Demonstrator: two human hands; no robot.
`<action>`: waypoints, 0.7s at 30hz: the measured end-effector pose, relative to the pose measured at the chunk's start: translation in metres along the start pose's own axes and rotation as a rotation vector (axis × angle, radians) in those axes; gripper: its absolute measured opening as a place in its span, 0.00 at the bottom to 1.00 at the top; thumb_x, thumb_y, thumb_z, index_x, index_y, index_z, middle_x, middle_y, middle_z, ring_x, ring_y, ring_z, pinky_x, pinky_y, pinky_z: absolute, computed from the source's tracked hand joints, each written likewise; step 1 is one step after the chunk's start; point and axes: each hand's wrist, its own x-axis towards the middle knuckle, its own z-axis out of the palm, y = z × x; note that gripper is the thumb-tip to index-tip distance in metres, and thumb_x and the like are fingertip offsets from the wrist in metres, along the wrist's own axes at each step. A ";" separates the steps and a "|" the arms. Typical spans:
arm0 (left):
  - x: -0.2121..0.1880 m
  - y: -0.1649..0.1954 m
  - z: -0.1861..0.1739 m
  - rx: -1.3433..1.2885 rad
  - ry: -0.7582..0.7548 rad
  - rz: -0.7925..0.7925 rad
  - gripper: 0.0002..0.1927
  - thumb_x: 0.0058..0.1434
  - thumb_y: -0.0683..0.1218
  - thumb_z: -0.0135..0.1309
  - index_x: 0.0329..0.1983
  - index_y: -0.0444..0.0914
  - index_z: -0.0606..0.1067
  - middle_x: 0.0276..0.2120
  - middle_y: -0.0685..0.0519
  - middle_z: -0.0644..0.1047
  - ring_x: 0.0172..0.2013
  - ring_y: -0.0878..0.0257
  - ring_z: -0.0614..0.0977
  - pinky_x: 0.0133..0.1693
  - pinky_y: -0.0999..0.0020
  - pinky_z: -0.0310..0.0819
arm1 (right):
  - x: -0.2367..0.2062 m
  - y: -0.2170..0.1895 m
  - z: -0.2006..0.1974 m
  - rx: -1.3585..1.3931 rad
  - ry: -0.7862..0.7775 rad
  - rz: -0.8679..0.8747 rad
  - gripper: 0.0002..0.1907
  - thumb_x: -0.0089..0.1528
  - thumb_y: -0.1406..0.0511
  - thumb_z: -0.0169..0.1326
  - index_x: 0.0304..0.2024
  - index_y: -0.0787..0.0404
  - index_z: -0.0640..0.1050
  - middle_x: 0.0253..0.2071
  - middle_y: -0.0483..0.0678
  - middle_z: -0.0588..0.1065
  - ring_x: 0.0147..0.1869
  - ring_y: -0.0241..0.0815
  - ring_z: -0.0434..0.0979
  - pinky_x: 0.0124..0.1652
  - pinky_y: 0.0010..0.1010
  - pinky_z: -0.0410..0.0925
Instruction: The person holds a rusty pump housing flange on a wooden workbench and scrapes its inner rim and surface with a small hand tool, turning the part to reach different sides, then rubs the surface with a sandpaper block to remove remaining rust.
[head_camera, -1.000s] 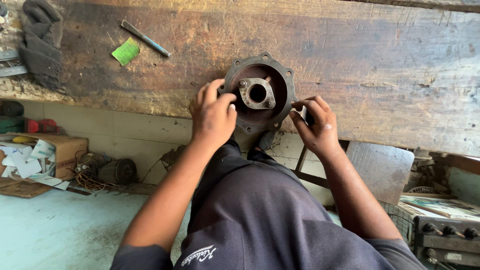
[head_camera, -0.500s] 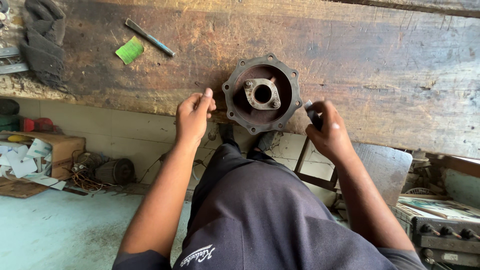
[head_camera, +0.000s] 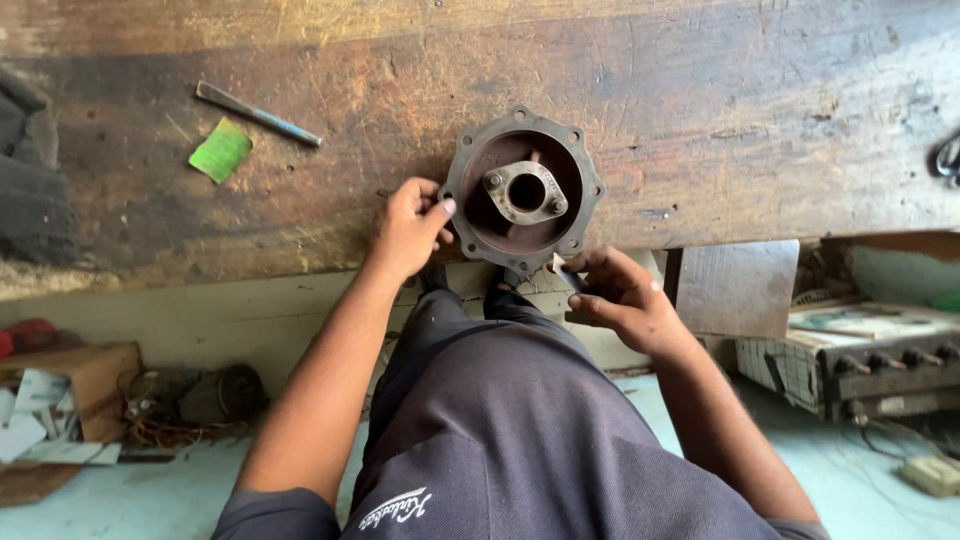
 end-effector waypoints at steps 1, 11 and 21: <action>-0.002 -0.003 -0.004 -0.017 -0.032 -0.004 0.11 0.66 0.43 0.56 0.47 0.33 0.71 0.31 0.53 0.79 0.25 0.68 0.82 0.23 0.71 0.72 | -0.001 -0.002 0.008 -0.117 0.041 0.020 0.20 0.61 0.75 0.59 0.55 0.60 0.75 0.41 0.46 0.77 0.44 0.33 0.78 0.42 0.29 0.74; -0.047 -0.020 -0.030 0.302 -0.338 -0.189 0.18 0.64 0.53 0.60 0.36 0.31 0.77 0.29 0.50 0.85 0.28 0.64 0.87 0.32 0.68 0.80 | -0.010 -0.008 0.075 -0.956 0.364 -0.388 0.22 0.58 0.72 0.60 0.55 0.61 0.77 0.45 0.53 0.78 0.44 0.53 0.82 0.42 0.37 0.74; -0.023 -0.020 -0.045 0.213 -0.432 -0.134 0.15 0.64 0.51 0.58 0.39 0.33 0.75 0.34 0.49 0.84 0.30 0.64 0.88 0.30 0.68 0.78 | 0.011 -0.006 0.107 -1.432 0.476 -0.513 0.19 0.59 0.65 0.64 0.53 0.49 0.81 0.41 0.46 0.77 0.37 0.46 0.78 0.34 0.37 0.71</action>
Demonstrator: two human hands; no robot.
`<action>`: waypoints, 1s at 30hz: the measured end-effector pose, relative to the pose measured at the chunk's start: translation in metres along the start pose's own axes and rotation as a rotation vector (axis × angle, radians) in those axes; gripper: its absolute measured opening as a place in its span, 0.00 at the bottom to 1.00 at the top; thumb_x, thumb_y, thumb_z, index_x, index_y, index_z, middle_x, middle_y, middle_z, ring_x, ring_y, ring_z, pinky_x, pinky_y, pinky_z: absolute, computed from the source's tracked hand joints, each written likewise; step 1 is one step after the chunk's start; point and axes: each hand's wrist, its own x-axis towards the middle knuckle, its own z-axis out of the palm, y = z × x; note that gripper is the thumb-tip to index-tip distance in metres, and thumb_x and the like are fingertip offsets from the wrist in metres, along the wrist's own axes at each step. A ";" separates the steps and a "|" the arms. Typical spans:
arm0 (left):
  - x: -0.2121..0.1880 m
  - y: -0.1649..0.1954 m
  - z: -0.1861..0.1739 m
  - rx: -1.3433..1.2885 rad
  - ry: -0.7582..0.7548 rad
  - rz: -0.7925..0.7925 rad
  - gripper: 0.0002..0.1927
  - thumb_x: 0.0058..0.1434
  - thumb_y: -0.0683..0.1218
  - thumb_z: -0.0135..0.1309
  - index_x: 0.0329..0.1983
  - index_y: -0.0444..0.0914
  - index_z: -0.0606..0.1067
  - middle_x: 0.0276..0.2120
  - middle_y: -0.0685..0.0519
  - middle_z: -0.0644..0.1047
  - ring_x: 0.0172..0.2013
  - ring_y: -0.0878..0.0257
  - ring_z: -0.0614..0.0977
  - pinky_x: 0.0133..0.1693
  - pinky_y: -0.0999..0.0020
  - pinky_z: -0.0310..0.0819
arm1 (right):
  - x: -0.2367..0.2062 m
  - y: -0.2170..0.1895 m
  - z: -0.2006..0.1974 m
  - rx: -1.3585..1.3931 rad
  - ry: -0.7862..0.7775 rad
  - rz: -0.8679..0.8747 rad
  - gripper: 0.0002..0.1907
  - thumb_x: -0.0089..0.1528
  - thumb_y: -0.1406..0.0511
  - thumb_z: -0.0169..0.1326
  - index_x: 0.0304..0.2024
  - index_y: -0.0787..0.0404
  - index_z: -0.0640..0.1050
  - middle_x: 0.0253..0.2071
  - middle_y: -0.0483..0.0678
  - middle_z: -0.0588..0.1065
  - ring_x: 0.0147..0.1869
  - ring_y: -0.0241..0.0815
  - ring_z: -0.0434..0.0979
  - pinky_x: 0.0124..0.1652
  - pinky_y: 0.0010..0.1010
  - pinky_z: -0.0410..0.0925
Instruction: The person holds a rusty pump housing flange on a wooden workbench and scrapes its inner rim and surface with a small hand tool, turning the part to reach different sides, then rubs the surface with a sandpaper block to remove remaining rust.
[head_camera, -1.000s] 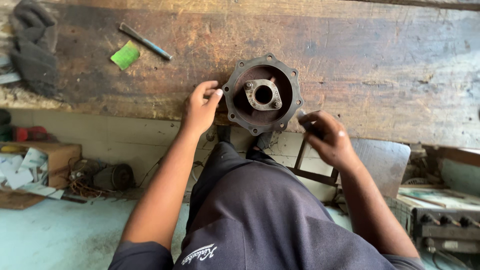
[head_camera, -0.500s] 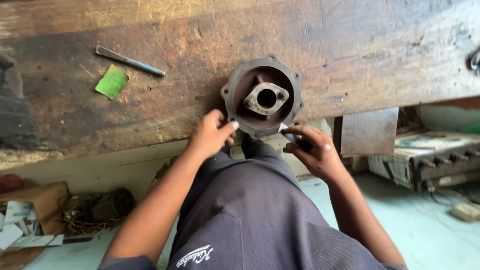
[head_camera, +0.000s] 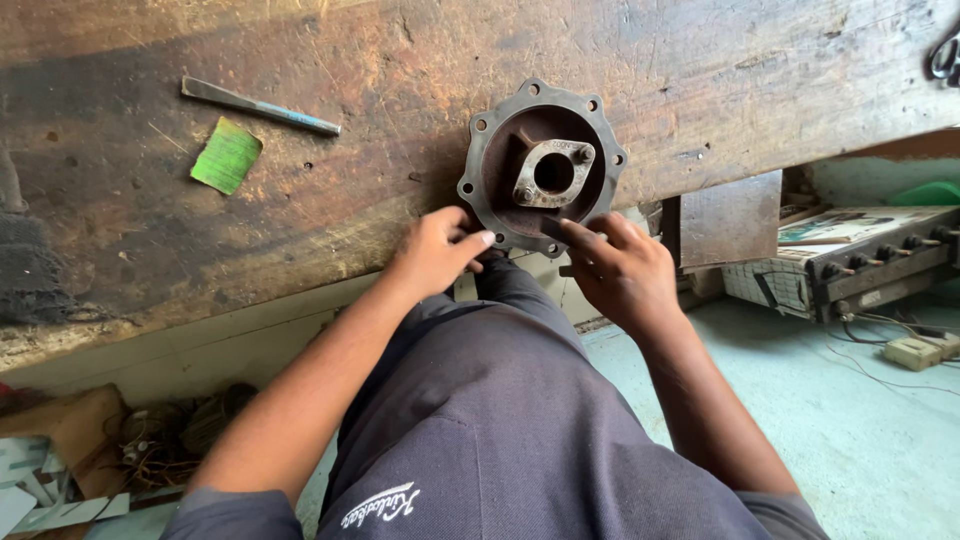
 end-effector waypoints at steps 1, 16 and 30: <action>0.003 -0.001 0.004 -0.006 -0.028 -0.017 0.15 0.64 0.51 0.58 0.38 0.32 0.75 0.34 0.49 0.84 0.30 0.64 0.88 0.28 0.68 0.78 | 0.004 0.000 0.004 -0.044 0.005 -0.024 0.18 0.59 0.65 0.63 0.53 0.48 0.82 0.41 0.44 0.76 0.38 0.44 0.78 0.34 0.36 0.71; 0.005 -0.010 0.020 -0.164 -0.110 0.028 0.18 0.68 0.52 0.54 0.33 0.32 0.73 0.31 0.48 0.85 0.27 0.63 0.87 0.29 0.67 0.79 | 0.026 0.020 0.016 -0.204 -0.073 -0.276 0.13 0.60 0.61 0.63 0.47 0.47 0.83 0.42 0.43 0.75 0.42 0.41 0.77 0.36 0.33 0.71; 0.005 -0.012 0.021 -0.141 -0.115 0.031 0.16 0.68 0.53 0.53 0.35 0.34 0.75 0.32 0.49 0.84 0.29 0.64 0.88 0.31 0.67 0.81 | 0.026 0.015 -0.023 -0.023 -0.241 0.048 0.19 0.60 0.67 0.60 0.54 0.55 0.79 0.44 0.46 0.77 0.49 0.52 0.76 0.48 0.42 0.71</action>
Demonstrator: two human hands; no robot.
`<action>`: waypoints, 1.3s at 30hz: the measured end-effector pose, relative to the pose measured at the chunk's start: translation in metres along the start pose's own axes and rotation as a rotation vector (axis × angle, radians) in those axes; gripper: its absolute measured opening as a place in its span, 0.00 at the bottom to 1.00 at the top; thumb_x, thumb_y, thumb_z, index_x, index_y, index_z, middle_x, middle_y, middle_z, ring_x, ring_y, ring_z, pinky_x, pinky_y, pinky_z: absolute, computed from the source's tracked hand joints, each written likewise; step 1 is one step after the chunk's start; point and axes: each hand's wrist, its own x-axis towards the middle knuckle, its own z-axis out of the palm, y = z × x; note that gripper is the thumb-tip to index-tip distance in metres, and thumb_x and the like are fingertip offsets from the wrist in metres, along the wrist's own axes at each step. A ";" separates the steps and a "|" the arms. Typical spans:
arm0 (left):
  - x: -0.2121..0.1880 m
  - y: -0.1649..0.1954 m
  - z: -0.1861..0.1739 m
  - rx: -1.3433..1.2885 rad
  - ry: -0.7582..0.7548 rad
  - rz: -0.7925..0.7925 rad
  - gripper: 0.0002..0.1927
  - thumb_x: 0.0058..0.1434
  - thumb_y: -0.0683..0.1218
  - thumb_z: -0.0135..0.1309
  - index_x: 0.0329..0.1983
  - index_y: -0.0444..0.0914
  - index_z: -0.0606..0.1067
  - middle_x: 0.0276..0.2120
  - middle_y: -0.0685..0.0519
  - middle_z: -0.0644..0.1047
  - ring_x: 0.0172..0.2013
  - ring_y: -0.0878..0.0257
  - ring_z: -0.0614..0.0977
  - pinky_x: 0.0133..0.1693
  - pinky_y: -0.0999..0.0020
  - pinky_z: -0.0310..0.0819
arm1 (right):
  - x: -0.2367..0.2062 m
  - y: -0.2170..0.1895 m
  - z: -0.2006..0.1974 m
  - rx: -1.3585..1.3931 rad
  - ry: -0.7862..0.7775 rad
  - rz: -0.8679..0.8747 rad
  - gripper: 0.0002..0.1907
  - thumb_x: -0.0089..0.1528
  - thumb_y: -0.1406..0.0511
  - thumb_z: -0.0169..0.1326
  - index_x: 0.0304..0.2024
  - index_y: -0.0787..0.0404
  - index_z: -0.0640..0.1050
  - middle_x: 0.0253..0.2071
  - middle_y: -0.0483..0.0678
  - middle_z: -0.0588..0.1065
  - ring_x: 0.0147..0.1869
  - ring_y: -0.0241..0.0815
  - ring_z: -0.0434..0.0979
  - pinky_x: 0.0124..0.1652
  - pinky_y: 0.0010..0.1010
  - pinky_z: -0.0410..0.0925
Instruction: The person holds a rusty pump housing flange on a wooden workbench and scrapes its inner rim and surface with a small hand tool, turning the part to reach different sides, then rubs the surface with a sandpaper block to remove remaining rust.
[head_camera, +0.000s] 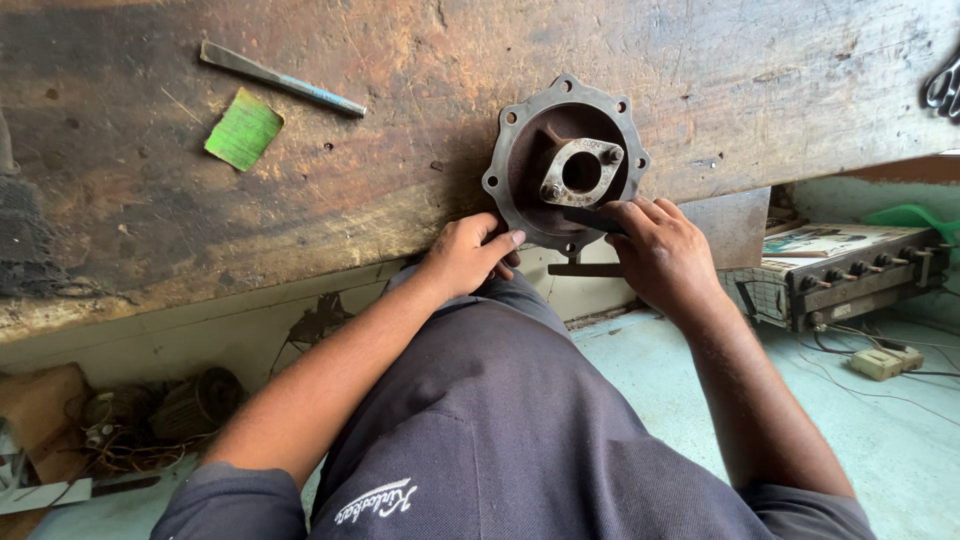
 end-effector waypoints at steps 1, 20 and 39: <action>0.000 0.000 0.000 -0.006 0.002 0.004 0.16 0.68 0.53 0.53 0.35 0.33 0.75 0.31 0.49 0.84 0.29 0.64 0.88 0.31 0.67 0.81 | 0.000 0.001 0.001 0.025 0.018 -0.016 0.18 0.60 0.67 0.60 0.53 0.55 0.79 0.43 0.46 0.77 0.49 0.52 0.76 0.47 0.42 0.71; -0.002 0.003 0.000 -0.016 0.011 0.014 0.16 0.67 0.53 0.53 0.35 0.34 0.75 0.32 0.48 0.84 0.28 0.63 0.88 0.31 0.68 0.80 | 0.011 0.022 0.005 0.241 0.157 0.163 0.10 0.60 0.66 0.67 0.41 0.63 0.80 0.37 0.52 0.79 0.39 0.49 0.81 0.40 0.37 0.72; -0.005 0.008 0.000 -0.008 0.044 0.059 0.17 0.68 0.52 0.54 0.32 0.33 0.73 0.30 0.49 0.84 0.27 0.63 0.87 0.30 0.67 0.80 | 0.008 0.004 0.027 0.332 0.242 0.153 0.08 0.61 0.68 0.63 0.40 0.64 0.78 0.38 0.56 0.80 0.42 0.54 0.82 0.40 0.39 0.73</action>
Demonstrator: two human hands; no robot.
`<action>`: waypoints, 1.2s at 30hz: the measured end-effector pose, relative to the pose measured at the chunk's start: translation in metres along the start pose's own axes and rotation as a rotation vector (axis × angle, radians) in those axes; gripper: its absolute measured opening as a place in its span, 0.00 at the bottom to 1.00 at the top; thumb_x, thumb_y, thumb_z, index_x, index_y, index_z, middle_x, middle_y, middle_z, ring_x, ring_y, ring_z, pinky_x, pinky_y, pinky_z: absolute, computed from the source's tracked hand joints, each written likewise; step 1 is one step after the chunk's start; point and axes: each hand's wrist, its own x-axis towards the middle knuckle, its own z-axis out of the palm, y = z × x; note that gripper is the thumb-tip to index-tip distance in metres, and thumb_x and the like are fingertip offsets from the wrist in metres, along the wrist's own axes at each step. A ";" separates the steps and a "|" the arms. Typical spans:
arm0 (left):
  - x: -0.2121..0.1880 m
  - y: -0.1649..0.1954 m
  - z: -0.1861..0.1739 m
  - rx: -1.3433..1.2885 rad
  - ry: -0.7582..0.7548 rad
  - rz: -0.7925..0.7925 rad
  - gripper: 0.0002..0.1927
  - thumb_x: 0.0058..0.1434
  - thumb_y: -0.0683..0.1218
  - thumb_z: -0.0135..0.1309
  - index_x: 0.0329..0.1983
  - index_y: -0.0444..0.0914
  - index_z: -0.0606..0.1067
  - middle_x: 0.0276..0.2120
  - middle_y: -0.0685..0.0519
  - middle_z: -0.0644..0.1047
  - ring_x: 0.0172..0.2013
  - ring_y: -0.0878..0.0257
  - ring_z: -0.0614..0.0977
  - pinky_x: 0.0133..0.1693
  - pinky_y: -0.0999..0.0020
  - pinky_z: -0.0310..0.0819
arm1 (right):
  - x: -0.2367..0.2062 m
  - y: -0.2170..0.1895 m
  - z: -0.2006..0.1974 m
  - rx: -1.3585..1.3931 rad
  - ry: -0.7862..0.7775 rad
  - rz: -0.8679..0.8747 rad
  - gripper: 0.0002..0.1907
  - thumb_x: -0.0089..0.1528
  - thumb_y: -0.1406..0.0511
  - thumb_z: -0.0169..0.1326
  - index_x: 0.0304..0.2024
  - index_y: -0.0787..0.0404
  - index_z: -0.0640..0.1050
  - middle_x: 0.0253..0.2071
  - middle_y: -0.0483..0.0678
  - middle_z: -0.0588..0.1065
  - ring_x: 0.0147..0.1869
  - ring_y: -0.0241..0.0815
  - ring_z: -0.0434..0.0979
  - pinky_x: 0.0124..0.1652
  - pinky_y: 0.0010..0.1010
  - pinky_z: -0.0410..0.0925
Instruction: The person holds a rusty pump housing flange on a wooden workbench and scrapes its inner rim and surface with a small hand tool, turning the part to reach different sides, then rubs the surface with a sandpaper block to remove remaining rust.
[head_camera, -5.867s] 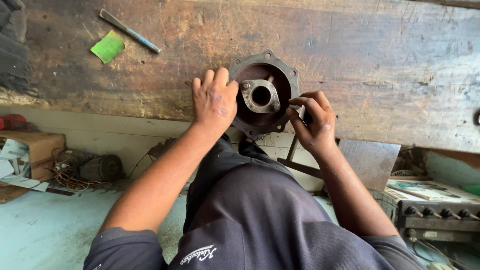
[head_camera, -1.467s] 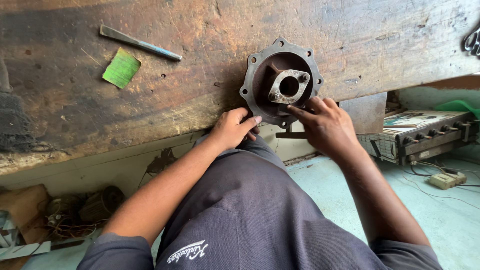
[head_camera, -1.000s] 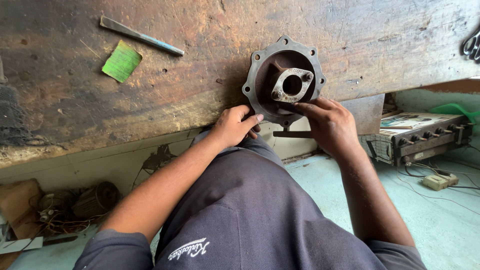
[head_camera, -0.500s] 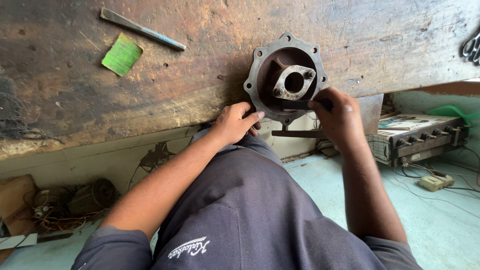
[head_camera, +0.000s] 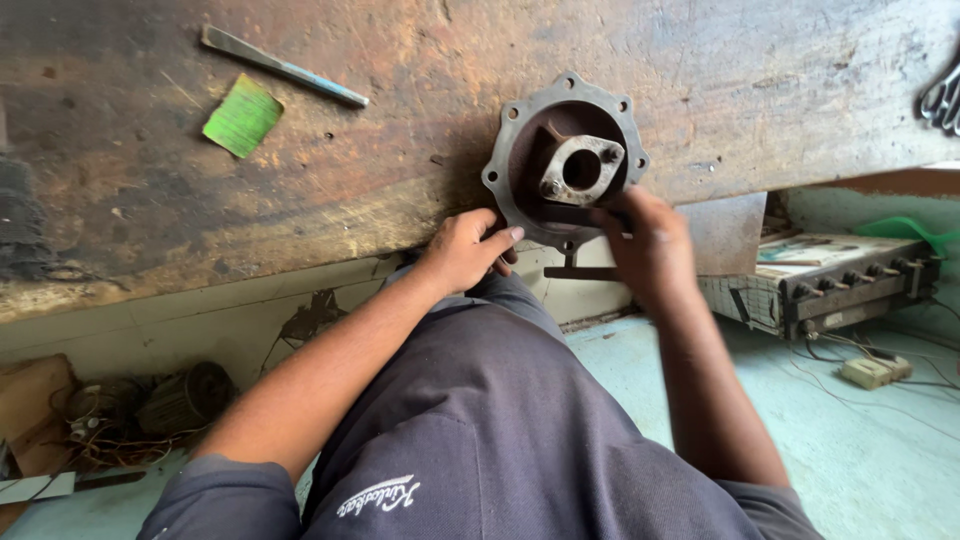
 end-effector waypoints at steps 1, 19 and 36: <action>0.000 0.000 0.001 0.004 -0.001 0.014 0.16 0.68 0.51 0.54 0.32 0.33 0.73 0.30 0.49 0.84 0.27 0.63 0.87 0.30 0.67 0.80 | -0.001 0.000 0.001 -0.011 -0.004 -0.014 0.07 0.62 0.69 0.63 0.41 0.64 0.78 0.38 0.56 0.80 0.42 0.54 0.82 0.41 0.39 0.73; 0.000 0.004 -0.002 -0.017 -0.036 -0.039 0.17 0.68 0.51 0.54 0.31 0.33 0.72 0.30 0.48 0.84 0.30 0.62 0.88 0.29 0.66 0.79 | -0.005 -0.009 0.006 0.056 -0.013 0.216 0.08 0.62 0.68 0.63 0.39 0.65 0.77 0.31 0.56 0.79 0.31 0.49 0.79 0.33 0.36 0.71; 0.001 0.005 -0.001 -0.086 0.004 0.055 0.15 0.67 0.50 0.55 0.32 0.33 0.74 0.29 0.48 0.83 0.28 0.61 0.88 0.30 0.66 0.80 | -0.011 -0.012 0.017 0.100 0.067 0.150 0.07 0.62 0.68 0.62 0.40 0.64 0.78 0.33 0.55 0.80 0.34 0.43 0.81 0.35 0.34 0.72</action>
